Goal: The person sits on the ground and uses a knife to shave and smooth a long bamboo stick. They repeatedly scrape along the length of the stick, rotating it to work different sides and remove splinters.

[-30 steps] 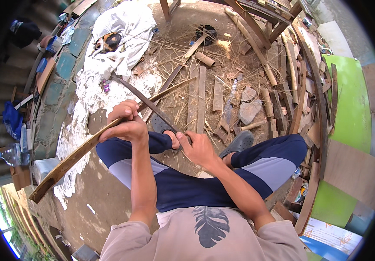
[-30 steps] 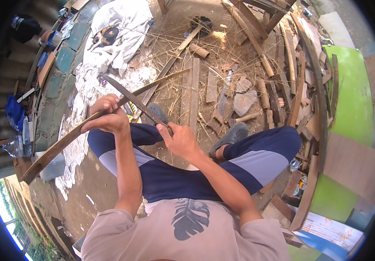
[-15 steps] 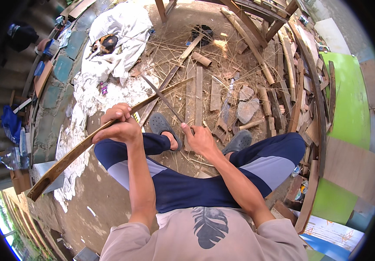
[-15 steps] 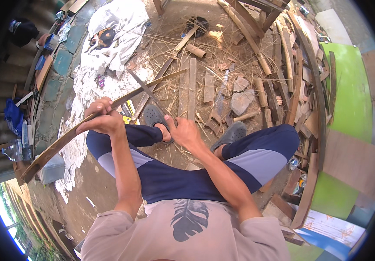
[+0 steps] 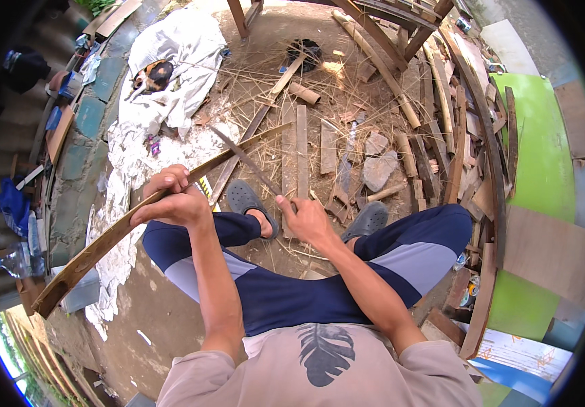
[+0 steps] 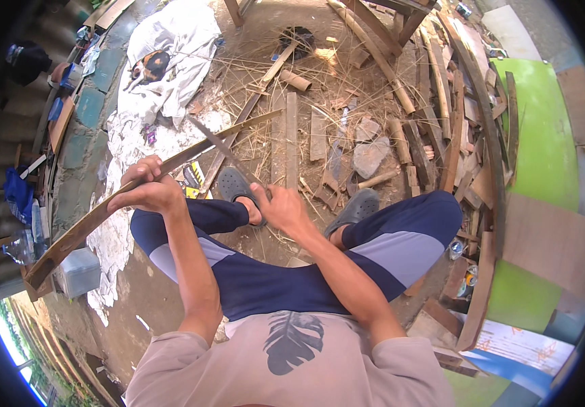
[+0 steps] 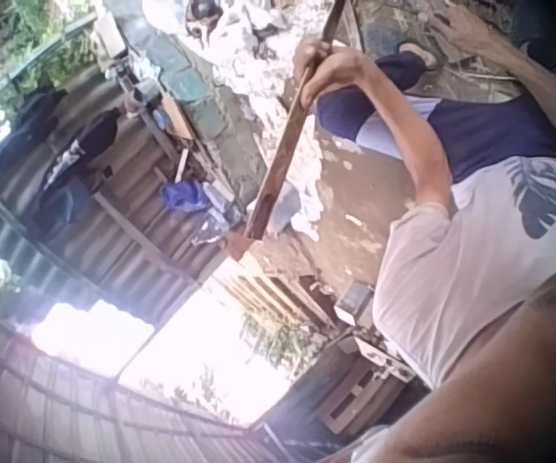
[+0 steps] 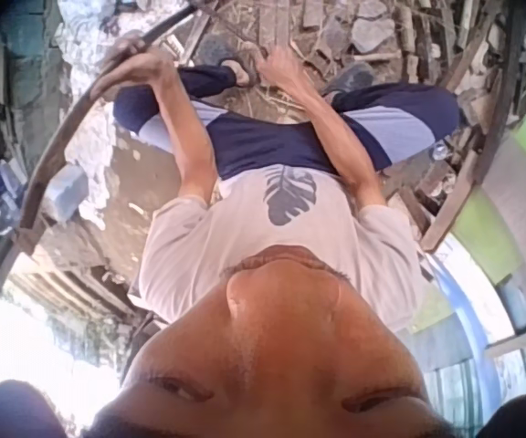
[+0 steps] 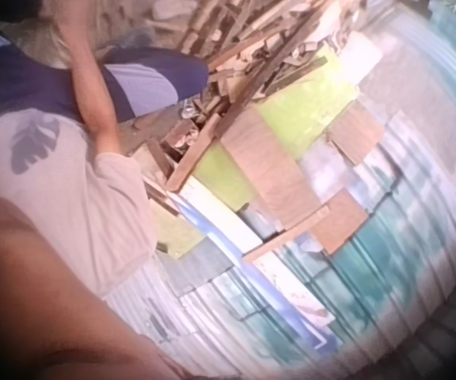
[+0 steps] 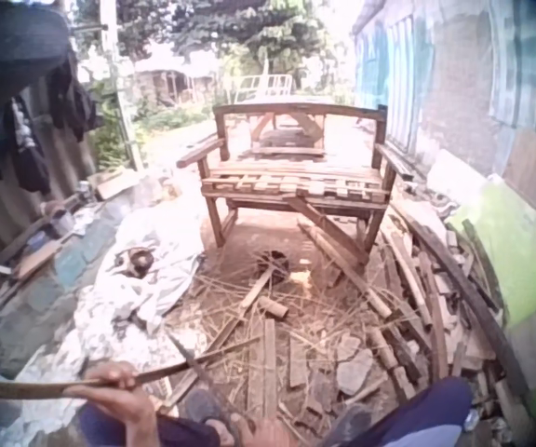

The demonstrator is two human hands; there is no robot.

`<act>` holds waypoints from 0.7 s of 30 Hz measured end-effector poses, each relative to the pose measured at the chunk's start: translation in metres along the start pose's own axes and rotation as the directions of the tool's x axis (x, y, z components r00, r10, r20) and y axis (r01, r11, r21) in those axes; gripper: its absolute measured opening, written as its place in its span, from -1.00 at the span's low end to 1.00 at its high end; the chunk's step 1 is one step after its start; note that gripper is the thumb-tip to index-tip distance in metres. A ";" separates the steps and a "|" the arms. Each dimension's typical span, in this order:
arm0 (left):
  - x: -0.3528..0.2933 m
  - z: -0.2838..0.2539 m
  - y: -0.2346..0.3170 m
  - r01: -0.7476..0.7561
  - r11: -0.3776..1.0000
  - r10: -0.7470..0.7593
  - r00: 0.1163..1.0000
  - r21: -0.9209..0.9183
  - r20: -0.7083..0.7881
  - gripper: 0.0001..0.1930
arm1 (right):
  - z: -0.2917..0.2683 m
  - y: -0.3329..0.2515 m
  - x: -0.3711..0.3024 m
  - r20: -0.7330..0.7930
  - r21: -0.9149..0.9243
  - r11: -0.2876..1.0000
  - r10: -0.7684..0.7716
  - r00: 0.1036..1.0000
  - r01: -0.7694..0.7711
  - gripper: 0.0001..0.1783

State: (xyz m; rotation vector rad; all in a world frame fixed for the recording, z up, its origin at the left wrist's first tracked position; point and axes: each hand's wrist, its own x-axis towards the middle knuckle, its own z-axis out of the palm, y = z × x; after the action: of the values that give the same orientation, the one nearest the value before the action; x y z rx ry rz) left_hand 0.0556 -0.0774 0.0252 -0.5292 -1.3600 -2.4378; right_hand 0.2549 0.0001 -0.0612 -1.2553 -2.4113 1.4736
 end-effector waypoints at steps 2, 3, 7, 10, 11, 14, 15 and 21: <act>0.000 0.005 0.001 -0.008 0.999 0.010 0.998 0.037 -0.065 -0.09 | 0.001 -0.016 -0.013 0.078 0.032 0.993 -0.115 0.990 0.113 -0.20; 0.000 0.009 0.001 0.000 0.999 0.004 0.996 0.040 -0.088 -0.09 | 0.012 -0.008 -0.012 0.054 0.037 0.988 -0.151 0.987 0.149 -0.21; -0.001 0.011 0.002 0.050 0.997 -0.040 0.989 0.066 -0.146 -0.11 | 0.029 0.036 0.031 -0.033 0.080 0.989 0.127 0.991 -0.124 -0.17; 0.003 0.014 0.003 0.059 0.996 -0.048 0.986 0.068 -0.157 -0.11 | 0.019 0.051 0.038 0.003 0.008 0.985 0.171 0.985 -0.171 -0.16; 0.003 0.011 0.003 0.060 0.995 -0.046 0.985 0.077 -0.168 -0.11 | 0.014 0.034 0.027 -0.020 0.013 0.996 0.085 0.996 -0.085 -0.19; 0.003 0.012 0.007 0.061 0.990 -0.036 0.981 0.129 -0.190 -0.11 | -0.003 -0.028 -0.013 0.116 0.082 0.991 -0.110 0.987 0.101 -0.22; 0.003 0.012 0.005 0.056 0.992 -0.035 0.983 0.111 -0.180 -0.11 | 0.002 -0.028 -0.015 0.092 0.106 0.985 -0.148 0.985 0.138 -0.22; 0.001 0.010 0.004 0.049 0.995 -0.034 0.986 0.087 -0.166 -0.12 | 0.025 0.041 0.030 0.025 0.061 0.996 0.061 0.998 -0.062 -0.24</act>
State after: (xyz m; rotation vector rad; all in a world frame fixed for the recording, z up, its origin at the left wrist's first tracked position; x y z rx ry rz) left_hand 0.0586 -0.0707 0.0339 -0.2738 -1.4176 -2.3786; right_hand 0.2492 0.0104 -0.1166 -1.3180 -2.3423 1.5744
